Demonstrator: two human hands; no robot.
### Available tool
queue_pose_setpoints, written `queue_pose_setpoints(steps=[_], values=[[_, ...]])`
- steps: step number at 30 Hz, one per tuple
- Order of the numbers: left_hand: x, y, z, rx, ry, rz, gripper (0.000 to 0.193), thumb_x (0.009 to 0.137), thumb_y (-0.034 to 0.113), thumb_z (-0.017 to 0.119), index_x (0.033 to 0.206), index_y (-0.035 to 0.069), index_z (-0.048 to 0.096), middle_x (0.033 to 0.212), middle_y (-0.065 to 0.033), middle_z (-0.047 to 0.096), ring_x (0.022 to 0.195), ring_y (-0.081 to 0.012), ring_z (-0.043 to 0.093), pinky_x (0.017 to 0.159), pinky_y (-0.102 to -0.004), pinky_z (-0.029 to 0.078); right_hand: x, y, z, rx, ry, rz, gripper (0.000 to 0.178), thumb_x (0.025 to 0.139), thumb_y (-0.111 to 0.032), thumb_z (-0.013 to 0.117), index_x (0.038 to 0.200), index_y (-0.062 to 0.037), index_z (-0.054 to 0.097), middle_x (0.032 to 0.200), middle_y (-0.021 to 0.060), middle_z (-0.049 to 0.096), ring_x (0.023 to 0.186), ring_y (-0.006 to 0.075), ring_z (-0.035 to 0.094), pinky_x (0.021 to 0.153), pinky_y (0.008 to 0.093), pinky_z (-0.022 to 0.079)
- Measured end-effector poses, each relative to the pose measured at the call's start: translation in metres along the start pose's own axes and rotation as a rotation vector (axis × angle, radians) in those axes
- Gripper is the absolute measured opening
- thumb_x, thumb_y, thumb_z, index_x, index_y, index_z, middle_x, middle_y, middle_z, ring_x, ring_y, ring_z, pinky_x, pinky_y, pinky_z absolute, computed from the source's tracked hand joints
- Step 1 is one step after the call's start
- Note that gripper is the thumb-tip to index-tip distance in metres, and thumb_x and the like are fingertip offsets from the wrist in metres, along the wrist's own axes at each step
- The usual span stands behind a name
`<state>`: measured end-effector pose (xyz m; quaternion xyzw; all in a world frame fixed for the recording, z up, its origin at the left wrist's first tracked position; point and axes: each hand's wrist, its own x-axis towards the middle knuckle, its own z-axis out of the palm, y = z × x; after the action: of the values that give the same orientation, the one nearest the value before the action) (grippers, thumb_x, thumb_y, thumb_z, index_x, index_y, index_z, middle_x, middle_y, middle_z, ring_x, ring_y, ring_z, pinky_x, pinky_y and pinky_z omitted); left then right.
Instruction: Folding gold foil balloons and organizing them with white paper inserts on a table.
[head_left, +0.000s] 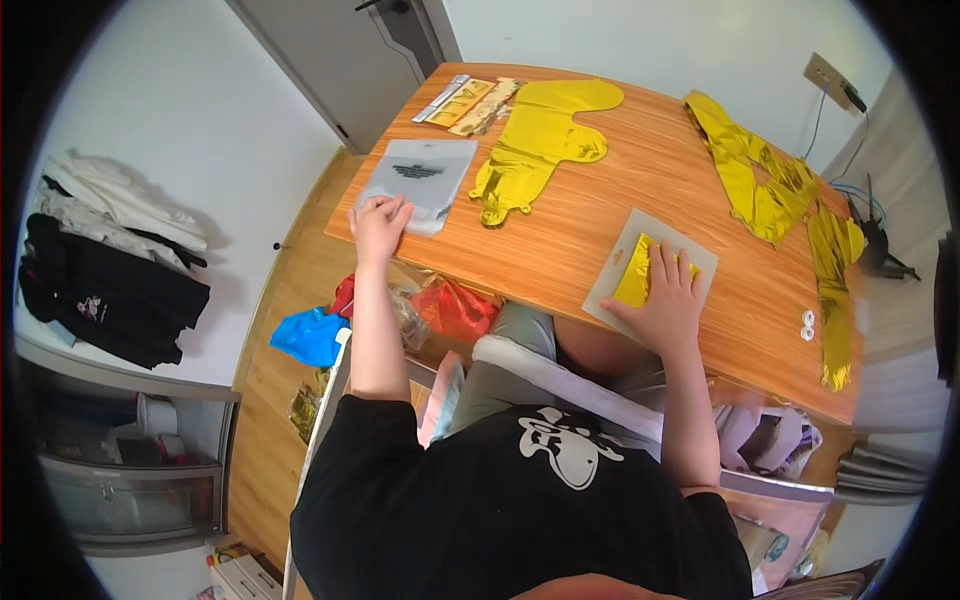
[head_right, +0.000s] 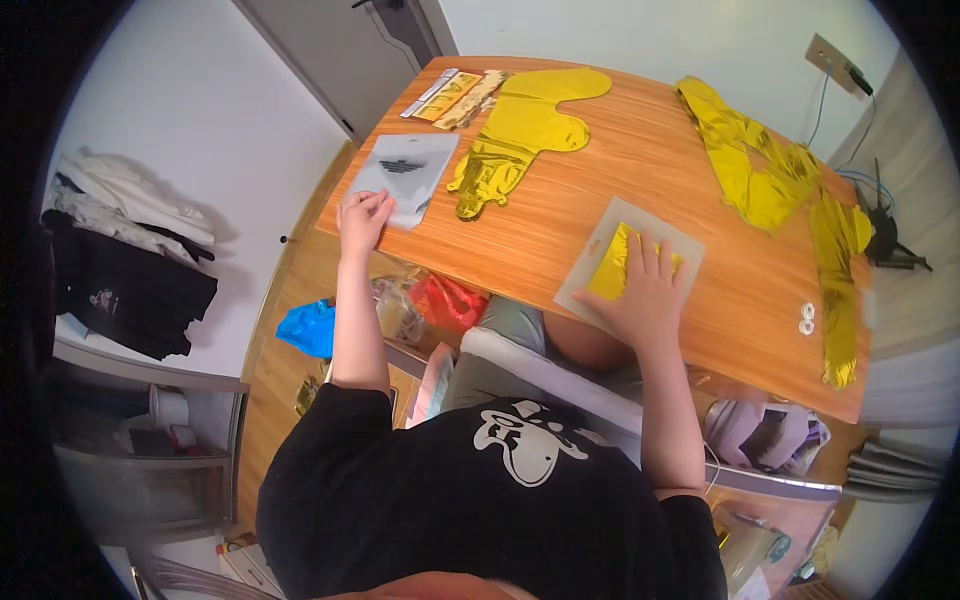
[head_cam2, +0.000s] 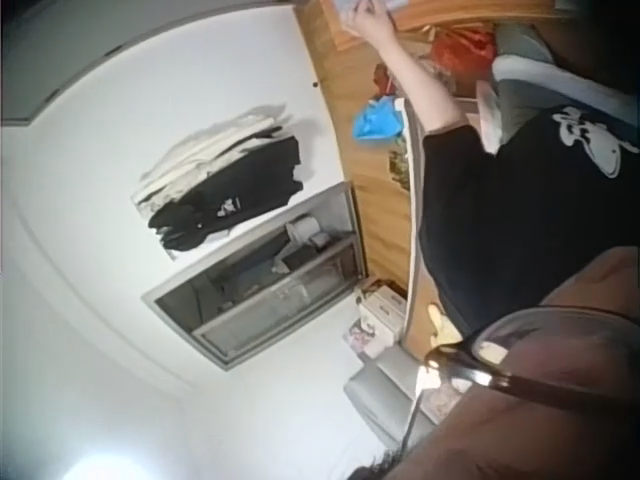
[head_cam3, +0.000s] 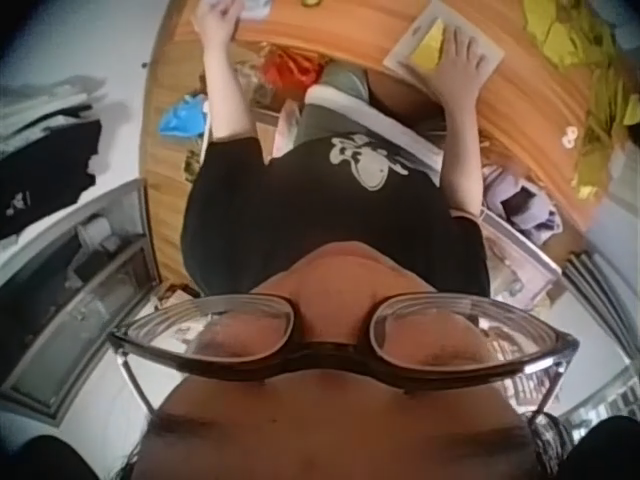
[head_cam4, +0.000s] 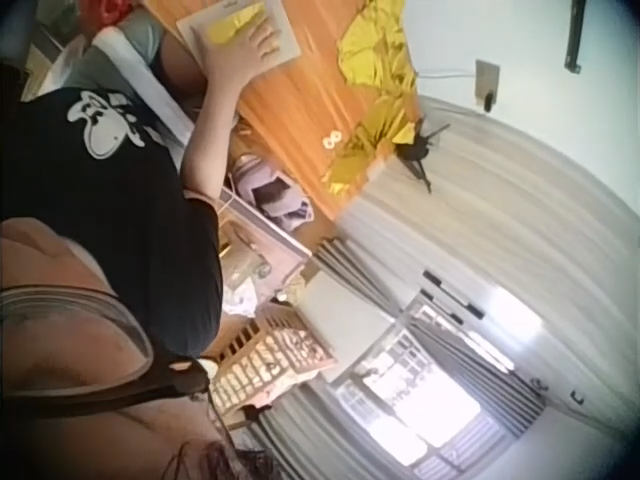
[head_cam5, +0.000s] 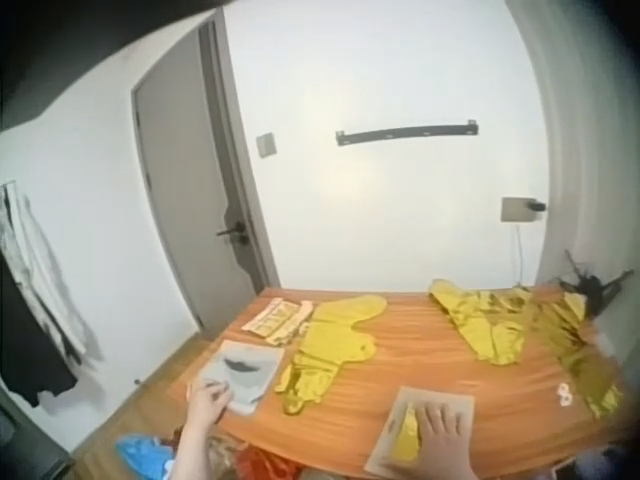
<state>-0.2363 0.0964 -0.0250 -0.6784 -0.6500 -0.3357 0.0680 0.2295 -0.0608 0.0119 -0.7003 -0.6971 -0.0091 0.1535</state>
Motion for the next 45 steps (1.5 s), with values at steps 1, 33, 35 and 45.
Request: queue_pose_setpoints(steps=[1,33,35,45], values=[[0.001,0.001,-0.001,-0.006,-0.026,-0.032,0.033,0.091,0.041,0.073,0.111,0.016,0.081,0.106,-0.0068,0.071,0.108,-0.0241,0.064,0.117,-0.0569,0.026,0.0,-0.001,0.0,-0.009,-0.006,0.002,0.114,0.072,-0.076,0.073,0.155,-0.0051,0.041,0.163,0.017,0.037,0.152,0.0401,0.03,0.122,0.0605,0.017],[-0.019,0.208,0.015,-0.353,0.1,0.458,0.018,0.092,0.016,0.074,0.107,0.008,0.075,0.091,-0.0126,0.071,0.086,-0.0312,0.068,0.076,-0.0406,0.055,0.001,-0.001,0.003,-0.042,0.003,0.019,0.109,0.074,-0.073,0.074,0.154,-0.0063,0.043,0.163,0.0151,0.038,0.152,0.0384,0.031,0.121,0.0611,0.02],[-0.018,0.214,0.019,-0.272,-0.109,0.535,0.029,0.094,0.026,0.073,0.118,0.01,0.073,0.095,-0.013,0.072,0.089,-0.0319,0.07,0.078,-0.0413,0.055,0.001,0.0,0.004,-0.033,-0.009,0.027,0.11,0.073,-0.073,0.074,0.155,-0.0064,0.042,0.164,0.0147,0.037,0.153,0.0377,0.029,0.122,0.0605,0.019],[-0.013,0.107,-0.031,0.202,-0.457,-0.334,0.075,0.091,0.051,0.07,0.149,0.007,0.051,0.158,-0.024,0.042,0.143,-0.0402,0.045,0.12,-0.0506,0.032,0.002,0.001,0.003,-0.045,-0.024,0.026,0.111,0.074,-0.073,0.074,0.157,-0.0081,0.04,0.164,0.0146,0.037,0.153,0.0382,0.028,0.123,0.06,0.018]])
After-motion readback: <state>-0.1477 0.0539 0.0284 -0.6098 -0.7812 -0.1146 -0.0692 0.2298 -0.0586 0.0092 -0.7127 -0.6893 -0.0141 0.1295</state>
